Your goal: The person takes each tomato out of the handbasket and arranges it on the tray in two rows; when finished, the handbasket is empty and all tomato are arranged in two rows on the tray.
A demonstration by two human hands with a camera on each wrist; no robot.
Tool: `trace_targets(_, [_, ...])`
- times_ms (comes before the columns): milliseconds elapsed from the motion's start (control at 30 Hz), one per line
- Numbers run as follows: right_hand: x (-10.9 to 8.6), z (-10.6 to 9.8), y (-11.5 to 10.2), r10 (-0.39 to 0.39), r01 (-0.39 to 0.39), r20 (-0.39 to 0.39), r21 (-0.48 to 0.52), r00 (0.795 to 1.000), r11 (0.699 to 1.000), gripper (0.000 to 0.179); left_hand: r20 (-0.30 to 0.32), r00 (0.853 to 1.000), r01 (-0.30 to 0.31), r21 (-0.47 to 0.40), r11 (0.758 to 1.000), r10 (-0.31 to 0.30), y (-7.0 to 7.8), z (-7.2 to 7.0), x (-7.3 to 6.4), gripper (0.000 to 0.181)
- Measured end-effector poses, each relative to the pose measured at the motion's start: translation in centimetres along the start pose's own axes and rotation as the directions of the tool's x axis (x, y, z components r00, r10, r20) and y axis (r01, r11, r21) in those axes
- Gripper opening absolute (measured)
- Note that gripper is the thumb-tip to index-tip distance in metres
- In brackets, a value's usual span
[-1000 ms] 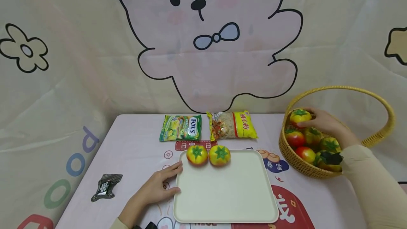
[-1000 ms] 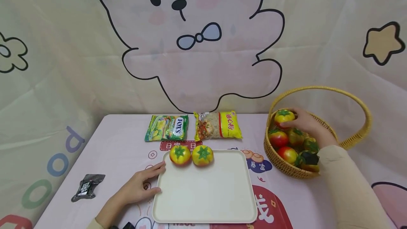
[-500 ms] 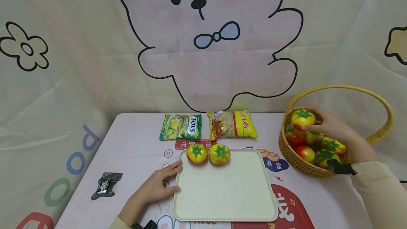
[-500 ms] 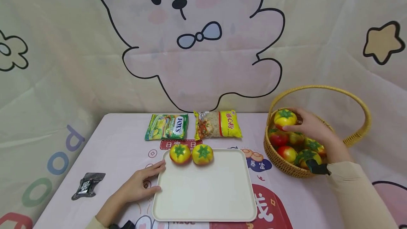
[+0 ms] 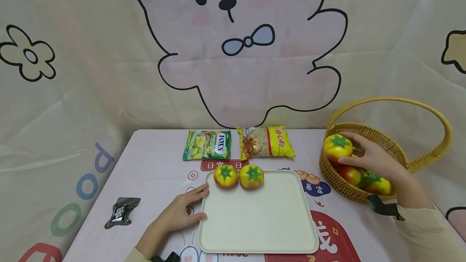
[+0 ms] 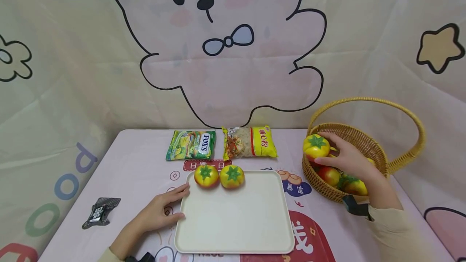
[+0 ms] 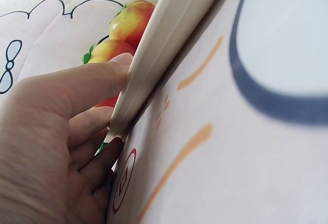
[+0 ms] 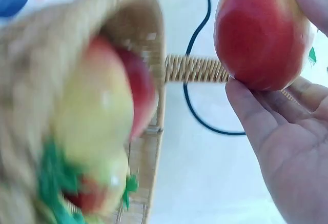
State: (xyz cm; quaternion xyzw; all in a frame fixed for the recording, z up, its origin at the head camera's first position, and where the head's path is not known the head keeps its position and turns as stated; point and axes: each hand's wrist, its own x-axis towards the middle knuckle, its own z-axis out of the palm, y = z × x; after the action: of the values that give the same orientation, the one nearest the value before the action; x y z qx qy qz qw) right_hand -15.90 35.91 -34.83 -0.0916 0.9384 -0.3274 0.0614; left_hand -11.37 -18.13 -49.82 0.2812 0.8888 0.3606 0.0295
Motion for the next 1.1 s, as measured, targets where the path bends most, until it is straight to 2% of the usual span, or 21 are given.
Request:
trace_targets(233, [0.3, 2.8, -1.3, -0.067, 0.071, -0.035, 0.122, 0.997, 0.990, 0.075, 0.001, 1.000, -0.001, 0.004, 1.000, 0.001, -0.1, 0.0, 0.0, 0.066])
trace_targets(533, [1.2, 7.2, -2.6, -0.156, 0.158, -0.035, 0.341, 0.987, 0.927, 0.075, -0.002, 1.000, -0.015, 0.006, 1.000, 0.015, -0.1, 0.0, 0.0, 0.065])
trace_targets(767, [1.9, 9.9, -3.9, -0.155, 0.143, -0.013, 0.473, 0.988, 0.869, 0.076, -0.004, 1.000, -0.025, 0.006, 1.000, 0.025, -0.1, 0.0, -0.1, 0.065])
trace_targets(1100, [3.5, 13.4, -4.4, -0.191, 0.142, 0.037, 0.538, 0.981, 0.831, 0.077, -0.002, 1.000, -0.013, 0.011, 1.000, 0.013, 0.0, 0.0, -0.1, 0.065])
